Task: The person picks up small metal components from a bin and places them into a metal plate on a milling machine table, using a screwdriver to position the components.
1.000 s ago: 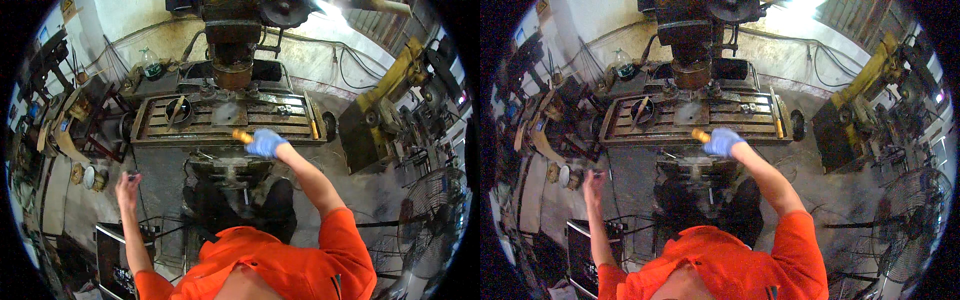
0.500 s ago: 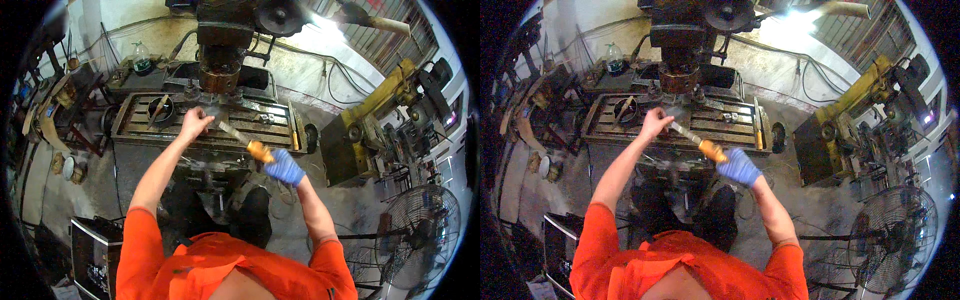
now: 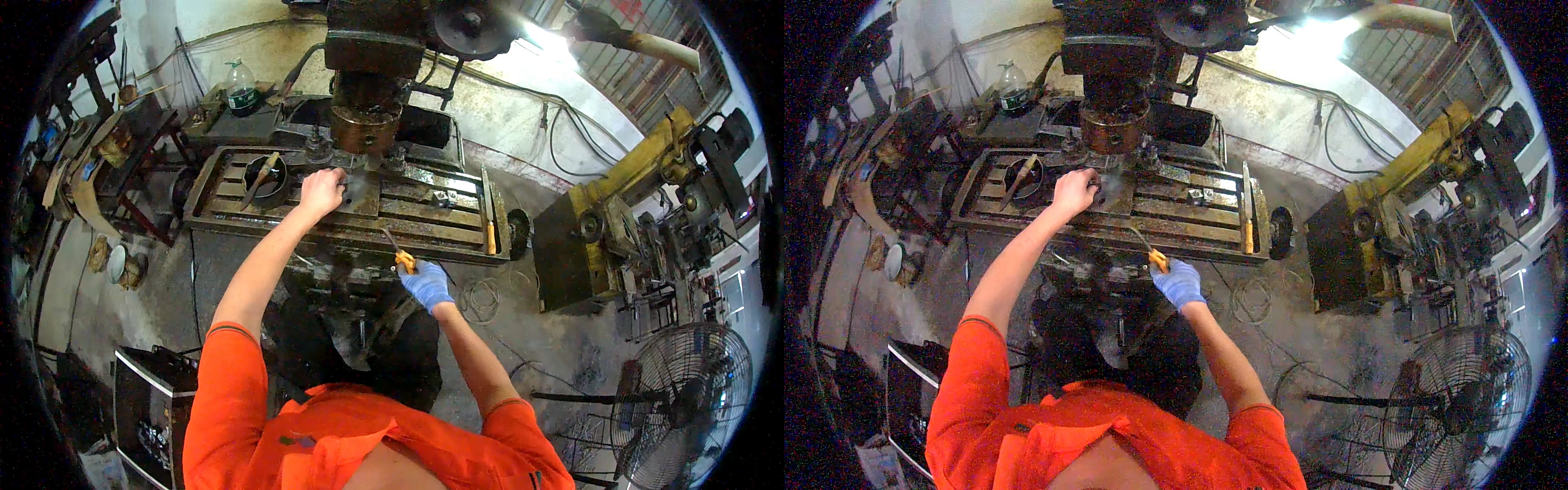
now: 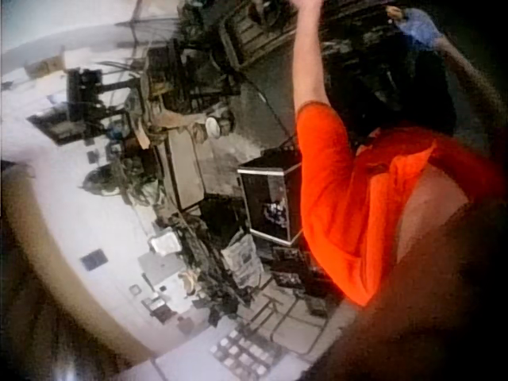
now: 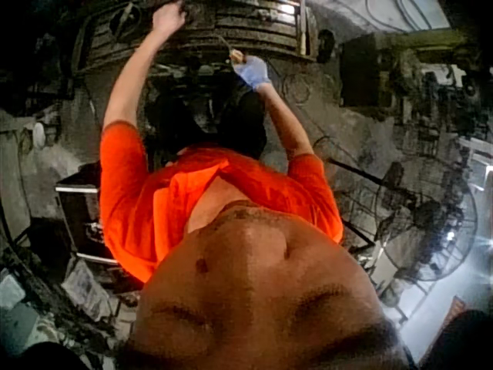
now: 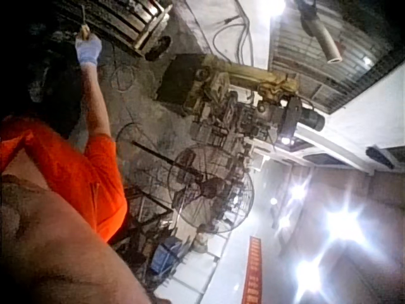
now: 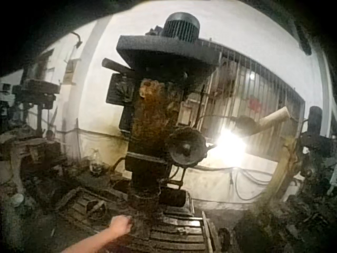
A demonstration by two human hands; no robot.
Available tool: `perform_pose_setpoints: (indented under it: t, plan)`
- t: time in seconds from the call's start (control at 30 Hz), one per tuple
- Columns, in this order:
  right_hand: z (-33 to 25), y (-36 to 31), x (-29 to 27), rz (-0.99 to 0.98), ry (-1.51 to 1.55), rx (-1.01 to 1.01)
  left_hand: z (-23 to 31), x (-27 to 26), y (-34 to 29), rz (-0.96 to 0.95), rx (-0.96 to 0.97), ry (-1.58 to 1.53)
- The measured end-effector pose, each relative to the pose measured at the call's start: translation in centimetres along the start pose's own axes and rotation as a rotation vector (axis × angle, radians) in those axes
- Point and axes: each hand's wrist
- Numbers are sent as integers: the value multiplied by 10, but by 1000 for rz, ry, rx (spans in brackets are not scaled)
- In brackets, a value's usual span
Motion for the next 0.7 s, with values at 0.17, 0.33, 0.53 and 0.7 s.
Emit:
perform_pose_setpoints:
  t: [0.17,0.33,0.53,0.7]
  plan:
    - [27,-32,-24,66,331,15,2,21,14,30,25,-49]
    - [64,-38,-60,77,404,46,10,42,24,134,16,-56]
    - [31,15,-195,603,352,-258,13,45,29,136,-231,38]
    - [-56,84,-382,836,1145,-824,-8,41,30,87,-289,43]
Point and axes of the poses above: each hand's wrist, its own y-axis towards the middle knuckle, its own x-axis out of the palm, z = x × y, and after that the axes turned 13 degrees about z, right-handed
